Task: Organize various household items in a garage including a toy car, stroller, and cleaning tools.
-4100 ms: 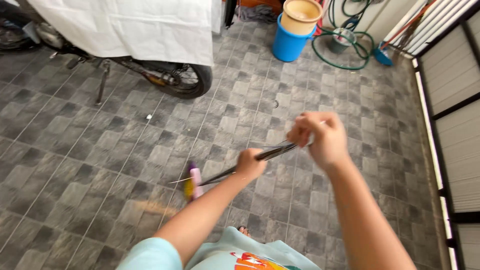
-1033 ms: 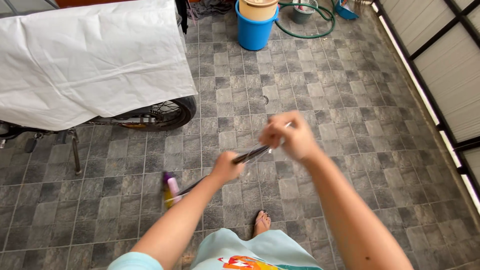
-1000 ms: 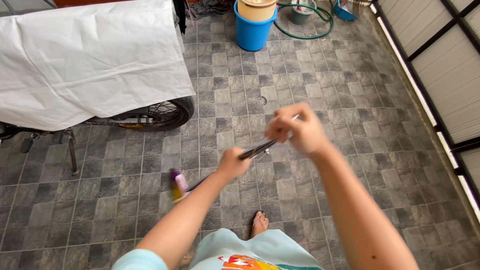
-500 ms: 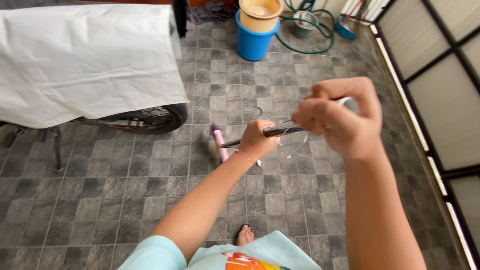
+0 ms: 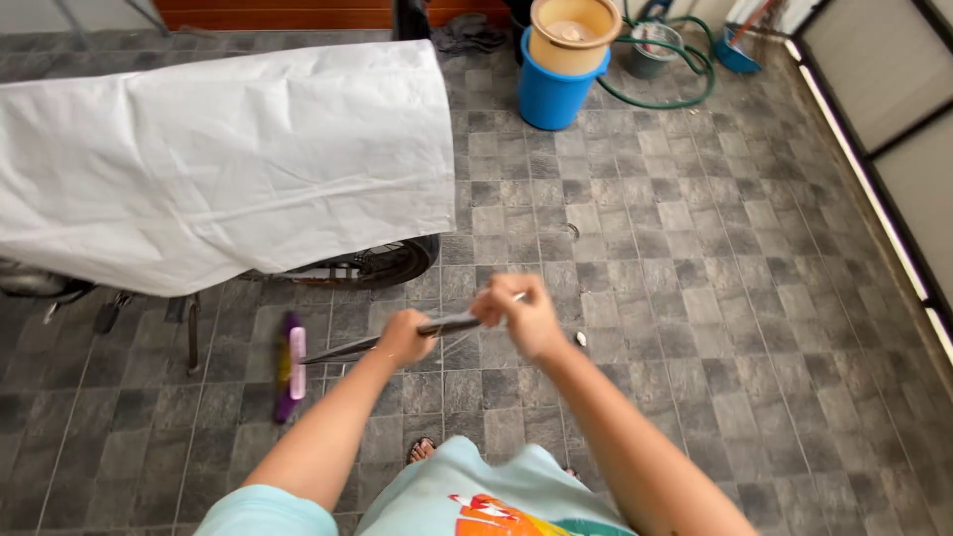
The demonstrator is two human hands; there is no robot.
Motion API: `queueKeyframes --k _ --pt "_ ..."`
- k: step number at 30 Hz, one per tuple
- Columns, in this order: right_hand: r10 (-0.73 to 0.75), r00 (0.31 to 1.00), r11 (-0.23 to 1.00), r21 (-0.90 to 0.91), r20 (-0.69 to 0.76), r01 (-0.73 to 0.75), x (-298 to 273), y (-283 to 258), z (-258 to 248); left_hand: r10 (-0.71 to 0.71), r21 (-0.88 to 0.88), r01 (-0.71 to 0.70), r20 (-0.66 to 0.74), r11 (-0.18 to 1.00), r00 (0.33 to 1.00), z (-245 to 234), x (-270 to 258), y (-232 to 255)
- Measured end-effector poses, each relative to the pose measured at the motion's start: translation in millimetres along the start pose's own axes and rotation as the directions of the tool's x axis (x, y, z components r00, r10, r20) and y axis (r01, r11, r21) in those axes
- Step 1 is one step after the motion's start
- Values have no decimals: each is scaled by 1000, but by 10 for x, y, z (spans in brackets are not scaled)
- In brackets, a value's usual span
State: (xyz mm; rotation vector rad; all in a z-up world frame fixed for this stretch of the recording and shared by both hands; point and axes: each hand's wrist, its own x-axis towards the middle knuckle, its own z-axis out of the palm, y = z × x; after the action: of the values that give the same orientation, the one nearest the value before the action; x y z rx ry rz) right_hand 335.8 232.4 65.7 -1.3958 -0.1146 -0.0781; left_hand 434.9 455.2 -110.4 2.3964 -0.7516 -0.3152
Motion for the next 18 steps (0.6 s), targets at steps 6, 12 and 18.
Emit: queueKeyframes --k 6,12,18 --pt "-121 948 989 -113 -293 91 -191 -1704 -716 320 -280 -306 6 910 947 318 1142 1791" --pt "-180 951 891 -450 -250 50 -348 -2267 -744 526 -388 -567 -217 727 823 658 1679 2637" --pt "-280 941 959 -5 -191 284 -296 -2834 -1640 417 -329 -468 -216 820 883 105 1606 3449"
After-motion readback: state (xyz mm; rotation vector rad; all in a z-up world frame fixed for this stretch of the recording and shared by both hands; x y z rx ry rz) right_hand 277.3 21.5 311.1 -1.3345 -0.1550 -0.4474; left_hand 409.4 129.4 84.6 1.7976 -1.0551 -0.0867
